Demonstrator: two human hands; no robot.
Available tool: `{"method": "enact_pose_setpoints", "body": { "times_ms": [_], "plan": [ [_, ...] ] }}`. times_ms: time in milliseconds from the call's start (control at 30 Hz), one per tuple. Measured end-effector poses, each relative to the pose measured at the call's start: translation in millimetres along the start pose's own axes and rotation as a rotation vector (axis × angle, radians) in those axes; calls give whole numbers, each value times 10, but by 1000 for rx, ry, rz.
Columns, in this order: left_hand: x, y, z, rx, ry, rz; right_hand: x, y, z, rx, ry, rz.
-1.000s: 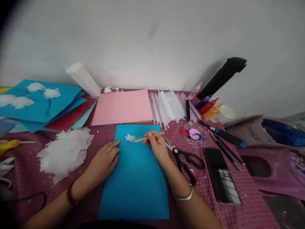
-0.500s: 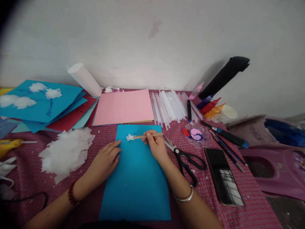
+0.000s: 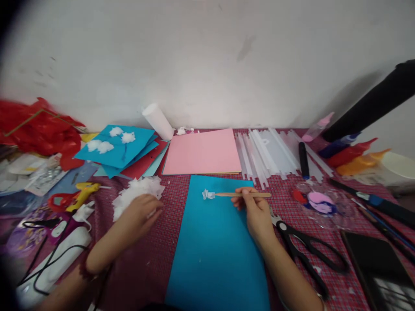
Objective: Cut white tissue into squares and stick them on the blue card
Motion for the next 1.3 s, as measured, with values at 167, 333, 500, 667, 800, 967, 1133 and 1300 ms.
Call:
{"method": "enact_pose_setpoints", "body": {
  "times_ms": [167, 333, 500, 667, 800, 967, 1133, 1300],
  "plan": [
    [104, -565, 346, 88, 92, 77, -5, 5, 7, -13, 10, 19],
    [-22, -601, 603, 48, -22, 164, 8, 1, 0, -8, -4, 20],
    [-1, -612, 653, 44, 71, 95, -3, -9, -13, 12, -14, -19],
    [300, -325, 513, 94, 429, -198, -160, -154, -94, 79, -75, -105],
    [133, 33, 432, 238, 385, -443, -326, -228, -174, 125, -212, -188],
    [-369, 271, 588, 307, 218, -652, -370, -195, -206, 197, -274, -292],
    [-516, 338, 705, 292, 232, -614, -316, -144, -166, 195, -214, -321],
    [-526, 499, 698, 133, 296, -418, -309, -149, -148, 188, -189, -331]
  ]
}}
Point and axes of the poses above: each hand's wrist, its own z-axis towards the middle knuckle, its own x-axis out of the back of the hand, y = z × x, the point moved 4 cm from there along z, towards the middle knuckle, and after that the axes turned 10 degrees about x, right-handed, at the moved point
